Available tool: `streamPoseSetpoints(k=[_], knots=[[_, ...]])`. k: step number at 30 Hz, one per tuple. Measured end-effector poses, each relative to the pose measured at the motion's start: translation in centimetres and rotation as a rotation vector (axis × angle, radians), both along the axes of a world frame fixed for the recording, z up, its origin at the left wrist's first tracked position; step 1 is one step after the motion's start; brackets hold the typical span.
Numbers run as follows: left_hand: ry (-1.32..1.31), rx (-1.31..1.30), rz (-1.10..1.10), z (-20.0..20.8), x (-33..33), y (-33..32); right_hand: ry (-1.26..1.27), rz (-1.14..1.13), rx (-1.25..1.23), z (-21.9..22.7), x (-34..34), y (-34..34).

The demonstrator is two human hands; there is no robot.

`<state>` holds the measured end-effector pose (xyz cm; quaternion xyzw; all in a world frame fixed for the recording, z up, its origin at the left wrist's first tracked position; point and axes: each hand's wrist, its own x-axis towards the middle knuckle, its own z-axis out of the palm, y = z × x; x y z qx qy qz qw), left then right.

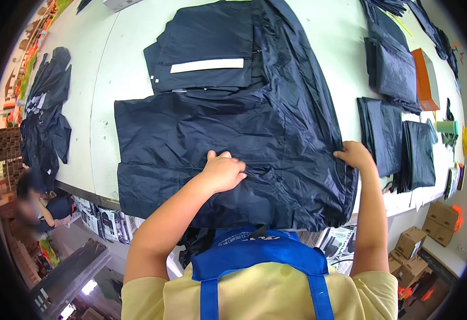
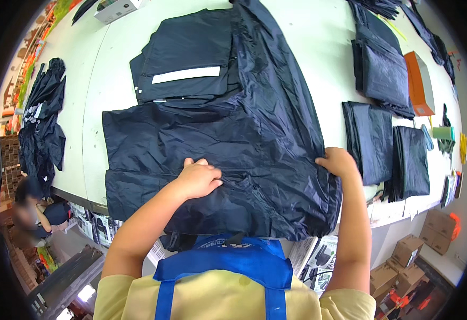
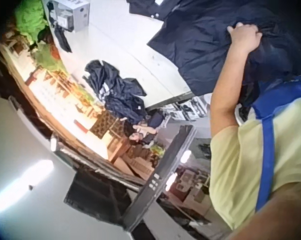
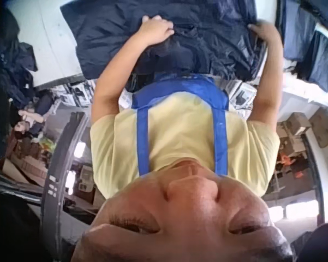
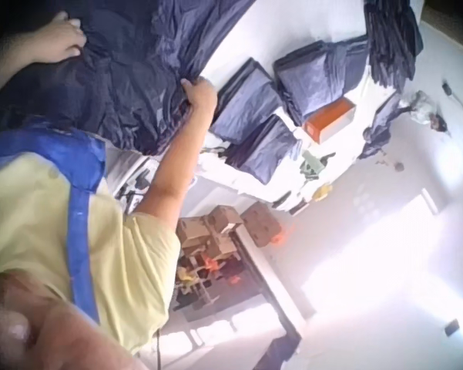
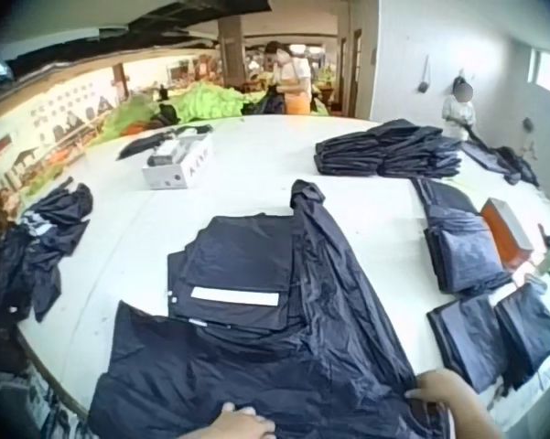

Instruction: The person folds dark jackets on a white table, aligning edges and smoothing the fabric. They use shears to trim loose threads from the jackets and place the finished items into a white basket.

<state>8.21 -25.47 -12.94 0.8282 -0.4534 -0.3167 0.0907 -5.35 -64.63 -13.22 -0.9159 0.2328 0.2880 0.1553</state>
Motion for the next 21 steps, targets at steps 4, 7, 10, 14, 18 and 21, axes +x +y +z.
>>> streamPoseSetpoints(k=[4, 7, 10, 14, 18, 21], knots=[[-0.250, -0.574, 0.185, -1.4, 3.3, -3.0, -0.339, -0.106, 0.066, 0.0, 7.4, -2.1], [-0.481, -0.606, 0.250, -2.5, 5.1, -6.9, -0.644, -0.270, 0.179, -3.8, 16.7, -3.6], [-0.543, -0.480, 0.326, -4.5, 5.2, -8.2, -0.672, -0.389, 0.205, -4.5, 26.1, -2.7], [-0.541, -0.375, 0.295, -5.5, 5.4, -9.4, -0.510, -0.703, 0.907, -2.4, 30.2, -2.0], [-0.528, -0.439, 0.268, -6.0, 6.0, -9.0, -0.844, -0.931, 1.513, -1.3, 28.3, -2.7], [-0.403, -0.403, 0.253, -4.9, 6.5, -9.5, -1.034, -0.628, 1.484, 5.8, 24.8, 2.7]])
